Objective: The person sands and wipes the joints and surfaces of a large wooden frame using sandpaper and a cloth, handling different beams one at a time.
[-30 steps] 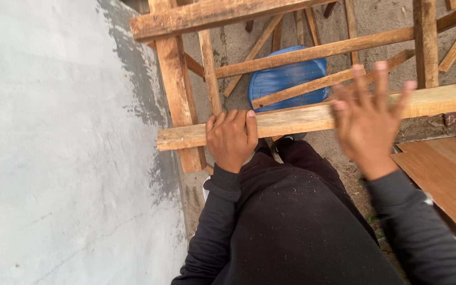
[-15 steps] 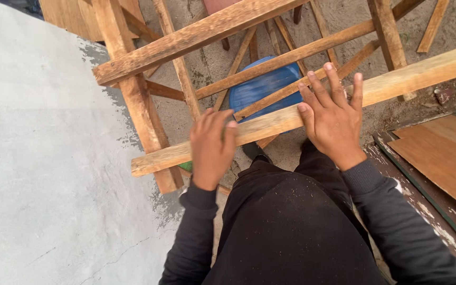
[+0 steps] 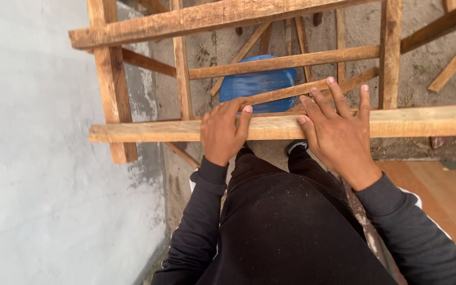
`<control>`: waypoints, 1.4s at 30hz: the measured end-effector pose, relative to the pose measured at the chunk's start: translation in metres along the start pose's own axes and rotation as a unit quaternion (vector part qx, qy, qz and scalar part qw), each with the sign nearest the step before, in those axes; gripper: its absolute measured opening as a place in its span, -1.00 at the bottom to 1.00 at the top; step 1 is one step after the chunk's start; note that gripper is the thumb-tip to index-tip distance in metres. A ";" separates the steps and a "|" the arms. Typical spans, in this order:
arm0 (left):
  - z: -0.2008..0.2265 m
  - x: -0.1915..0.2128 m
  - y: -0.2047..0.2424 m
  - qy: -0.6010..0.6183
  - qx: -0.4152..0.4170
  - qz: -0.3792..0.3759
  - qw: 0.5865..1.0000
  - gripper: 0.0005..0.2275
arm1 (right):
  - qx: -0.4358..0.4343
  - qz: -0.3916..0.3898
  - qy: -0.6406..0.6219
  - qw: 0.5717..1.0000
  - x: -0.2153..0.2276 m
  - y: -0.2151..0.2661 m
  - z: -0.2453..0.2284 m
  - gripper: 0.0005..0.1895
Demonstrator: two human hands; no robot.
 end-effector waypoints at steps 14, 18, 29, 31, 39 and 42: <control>0.007 0.009 0.002 0.029 0.038 0.062 0.997 -0.78 | 0.110 -0.006 -0.026 0.994 0.019 0.013 0.021 -0.48; 0.005 0.007 0.005 0.030 0.045 0.059 0.997 -0.80 | 0.119 -0.020 0.036 0.992 0.006 0.019 0.015 -0.49; 0.001 0.005 0.003 0.024 0.028 0.065 0.997 -0.79 | 0.138 -0.021 0.260 0.955 -0.005 0.018 -0.003 -0.48; 0.001 0.002 0.003 0.019 0.034 0.065 0.997 -0.78 | 0.080 -0.024 0.195 0.977 0.006 0.039 0.016 -0.49; 0.000 0.003 0.001 0.020 0.026 0.067 0.997 -0.76 | 0.024 0.007 0.056 0.998 -0.043 0.032 -0.014 -0.45; 0.001 0.001 0.000 0.020 0.023 0.056 0.998 -0.77 | 0.043 -0.003 0.046 0.998 -0.056 0.034 -0.009 -0.47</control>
Point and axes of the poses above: each hand's wrist, its own y-axis away from the middle knuckle, its own x-axis out of the back of the hand, z = x × y, the point moved 5 cm from there along -y, towards the middle knuckle, and after that the axes turned 14 degrees about x, right-handed, at the moved point
